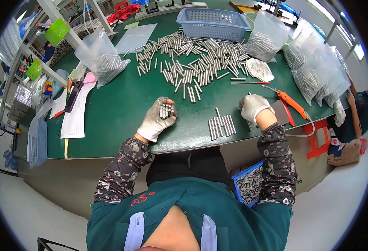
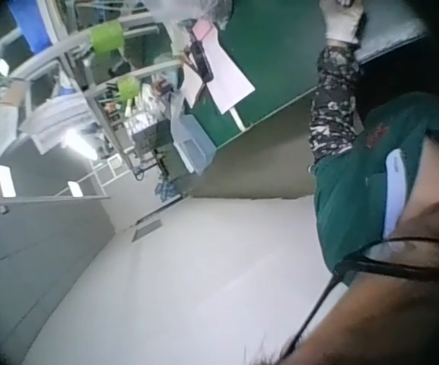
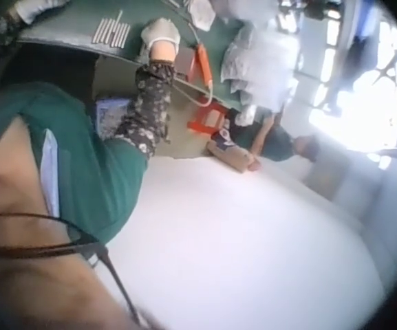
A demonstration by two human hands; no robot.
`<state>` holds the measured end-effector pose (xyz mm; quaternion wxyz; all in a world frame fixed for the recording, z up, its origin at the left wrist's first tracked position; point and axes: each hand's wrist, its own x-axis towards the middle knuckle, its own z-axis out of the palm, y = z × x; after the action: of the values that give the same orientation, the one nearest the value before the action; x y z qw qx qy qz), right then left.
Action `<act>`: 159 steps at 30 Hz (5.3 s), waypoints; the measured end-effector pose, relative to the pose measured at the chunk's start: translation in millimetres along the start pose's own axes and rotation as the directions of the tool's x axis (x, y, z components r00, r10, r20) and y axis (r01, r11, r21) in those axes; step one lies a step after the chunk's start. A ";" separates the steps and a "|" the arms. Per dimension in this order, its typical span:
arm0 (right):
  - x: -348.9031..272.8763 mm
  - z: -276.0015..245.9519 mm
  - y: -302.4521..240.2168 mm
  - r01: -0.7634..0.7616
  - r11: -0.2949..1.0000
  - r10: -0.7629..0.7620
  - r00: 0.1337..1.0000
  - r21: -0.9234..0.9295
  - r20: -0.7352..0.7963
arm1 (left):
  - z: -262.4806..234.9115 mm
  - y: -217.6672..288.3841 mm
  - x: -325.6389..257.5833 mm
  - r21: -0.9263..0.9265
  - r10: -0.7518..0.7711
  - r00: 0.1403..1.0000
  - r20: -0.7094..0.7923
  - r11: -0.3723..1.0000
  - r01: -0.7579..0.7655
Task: Sanding the ends of bundles of small metal pins at a factory workbench.
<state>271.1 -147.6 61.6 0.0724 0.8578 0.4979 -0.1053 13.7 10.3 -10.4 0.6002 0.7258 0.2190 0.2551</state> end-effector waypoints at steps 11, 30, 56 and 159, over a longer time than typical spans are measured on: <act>-49.7 21.2 47.5 -0.300 0.946 0.313 0.749 0.122 -0.584 | -1.5 3.7 -1.4 0.047 -0.012 1.000 -0.010 0.999 0.013; -55.3 47.0 65.2 -0.350 0.932 0.343 0.759 0.098 -0.553 | 1.5 6.6 0.0 0.109 0.033 0.999 0.011 0.993 -0.034; -9.4 5.8 -16.2 0.176 0.978 -0.073 0.788 0.110 -0.611 | -1.9 9.4 -6.2 0.110 -0.018 0.998 -0.054 0.994 0.024; 63.7 -27.9 -84.4 0.492 0.842 -0.470 0.870 0.220 -0.148 | 3.9 9.6 -4.9 0.138 0.009 0.999 0.046 0.990 -0.015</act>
<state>231.5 -46.1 70.9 -0.0874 0.7113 0.6824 -0.1441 12.5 2.5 -2.1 0.5515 0.7726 0.2181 0.2265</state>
